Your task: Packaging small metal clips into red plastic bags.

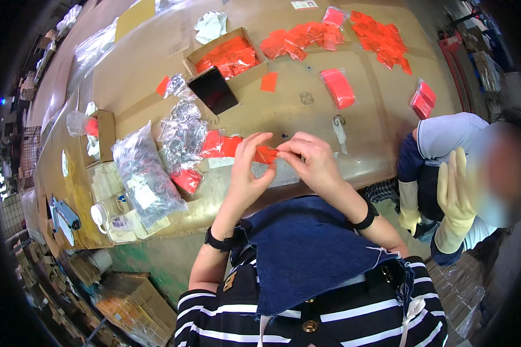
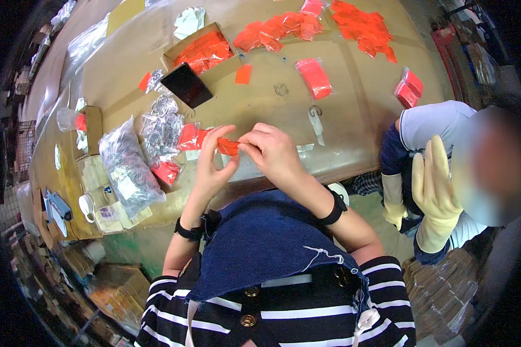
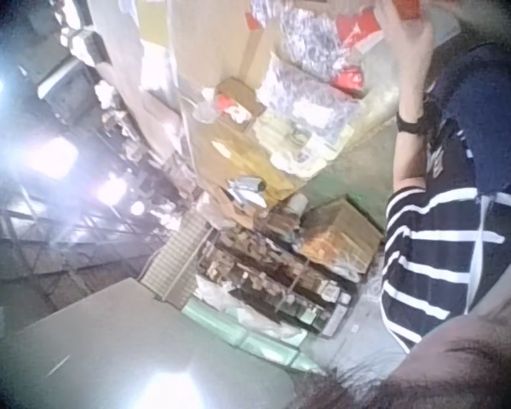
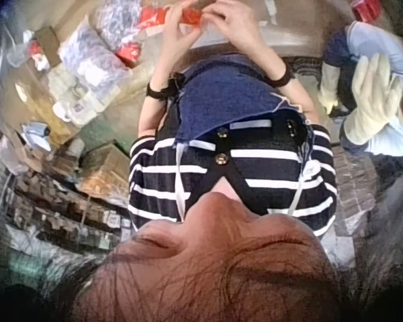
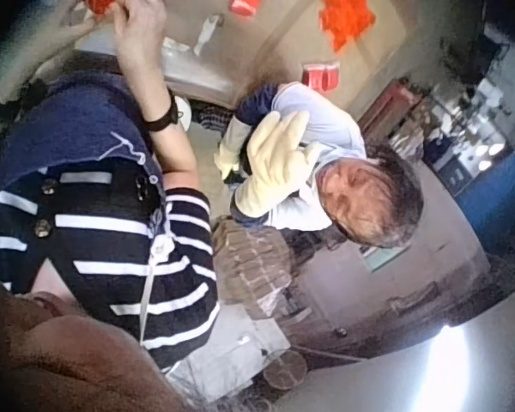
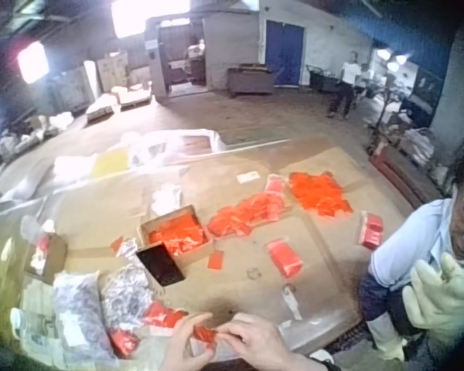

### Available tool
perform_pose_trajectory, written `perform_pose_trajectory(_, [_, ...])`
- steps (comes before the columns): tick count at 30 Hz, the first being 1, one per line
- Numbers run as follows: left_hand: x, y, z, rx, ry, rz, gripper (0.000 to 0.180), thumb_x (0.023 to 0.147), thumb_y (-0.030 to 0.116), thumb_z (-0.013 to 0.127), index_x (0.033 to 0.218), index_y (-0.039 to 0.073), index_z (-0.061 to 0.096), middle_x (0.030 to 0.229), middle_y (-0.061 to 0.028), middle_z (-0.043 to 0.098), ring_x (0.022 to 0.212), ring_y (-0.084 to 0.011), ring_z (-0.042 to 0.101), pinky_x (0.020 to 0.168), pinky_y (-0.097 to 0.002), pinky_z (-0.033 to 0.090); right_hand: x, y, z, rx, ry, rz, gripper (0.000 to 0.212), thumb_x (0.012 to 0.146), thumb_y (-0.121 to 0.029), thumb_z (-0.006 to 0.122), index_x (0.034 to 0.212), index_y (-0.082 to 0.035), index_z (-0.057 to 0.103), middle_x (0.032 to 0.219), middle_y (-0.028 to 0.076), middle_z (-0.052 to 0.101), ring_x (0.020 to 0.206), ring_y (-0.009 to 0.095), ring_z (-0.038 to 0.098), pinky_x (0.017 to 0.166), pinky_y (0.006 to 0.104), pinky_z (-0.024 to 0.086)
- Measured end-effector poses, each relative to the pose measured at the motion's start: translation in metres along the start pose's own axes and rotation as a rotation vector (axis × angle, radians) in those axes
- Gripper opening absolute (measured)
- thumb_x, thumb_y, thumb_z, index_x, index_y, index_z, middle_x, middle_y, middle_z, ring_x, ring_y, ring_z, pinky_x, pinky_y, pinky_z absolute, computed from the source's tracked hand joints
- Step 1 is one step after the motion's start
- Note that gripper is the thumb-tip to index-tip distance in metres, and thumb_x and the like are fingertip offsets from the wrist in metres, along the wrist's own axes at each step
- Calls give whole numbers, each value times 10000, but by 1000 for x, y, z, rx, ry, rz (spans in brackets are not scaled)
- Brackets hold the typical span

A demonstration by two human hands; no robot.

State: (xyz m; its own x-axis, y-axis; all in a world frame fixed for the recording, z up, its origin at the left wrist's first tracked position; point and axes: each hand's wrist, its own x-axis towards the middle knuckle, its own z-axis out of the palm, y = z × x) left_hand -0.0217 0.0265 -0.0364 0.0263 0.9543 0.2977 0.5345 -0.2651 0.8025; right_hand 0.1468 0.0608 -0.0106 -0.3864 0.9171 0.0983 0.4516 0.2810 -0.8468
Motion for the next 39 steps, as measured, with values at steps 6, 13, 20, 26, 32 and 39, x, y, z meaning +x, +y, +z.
perform_pose_trajectory(6, [-4, -4, -4, -667, -107, -440, 168, 918, 45, 580, 1077, 6, 620, 998, -28, 639, 943, -114, 591, 862, -251, 454, 2, 1, -2, -183, 32, -208, 105, 787, -139, 692, 805, -42, 656, 734, 92, 555, 726, 264, 583, 630, 390, 485])
perform_pose_trajectory(13, [-5, -6, -11, -564, -181, -502, 131, 908, 71, 626, 1021, 9, 644, 914, -10, 651, 870, -94, 602, 819, -243, 468, 6, 4, -3, -253, 68, -281, 113, 787, -154, 694, 798, -48, 658, 734, 93, 561, 716, 267, 585, 622, 384, 487])
perform_pose_trajectory(20, [1, 0, -17, -284, -30, -364, 196, 897, 69, 631, 1083, 11, 647, 968, -37, 664, 882, -107, 613, 812, -255, 480, 14, 16, -14, 256, -51, 58, 92, 817, -112, 680, 787, -29, 655, 733, 105, 580, 683, 273, 582, 605, 342, 460])
perform_pose_trajectory(26, [-3, -13, -19, -78, 37, -268, 257, 850, 133, 676, 1081, 25, 642, 971, -106, 643, 919, -250, 599, 843, -333, 459, 17, 44, -12, -147, 62, -196, 137, 853, -142, 683, 836, -8, 659, 701, 50, 531, 634, 135, 501, 572, 271, 383])
perform_pose_trajectory(32, [1, -9, -12, -104, -62, -130, 177, 863, 97, 656, 1020, 17, 645, 963, -101, 650, 928, -225, 604, 840, -320, 456, 14, 20, -10, 96, -91, 89, 156, 860, -170, 689, 864, -16, 668, 701, 46, 529, 601, 120, 476, 551, 268, 375])
perform_pose_trajectory(39, [-5, -12, -7, -381, -106, -417, 65, 883, 48, 627, 926, 1, 616, 874, -78, 656, 867, -156, 605, 791, -272, 457, 10, 21, -6, 296, -145, 171, 149, 860, -185, 699, 880, -38, 685, 771, -4, 549, 633, 79, 473, 566, 241, 376])
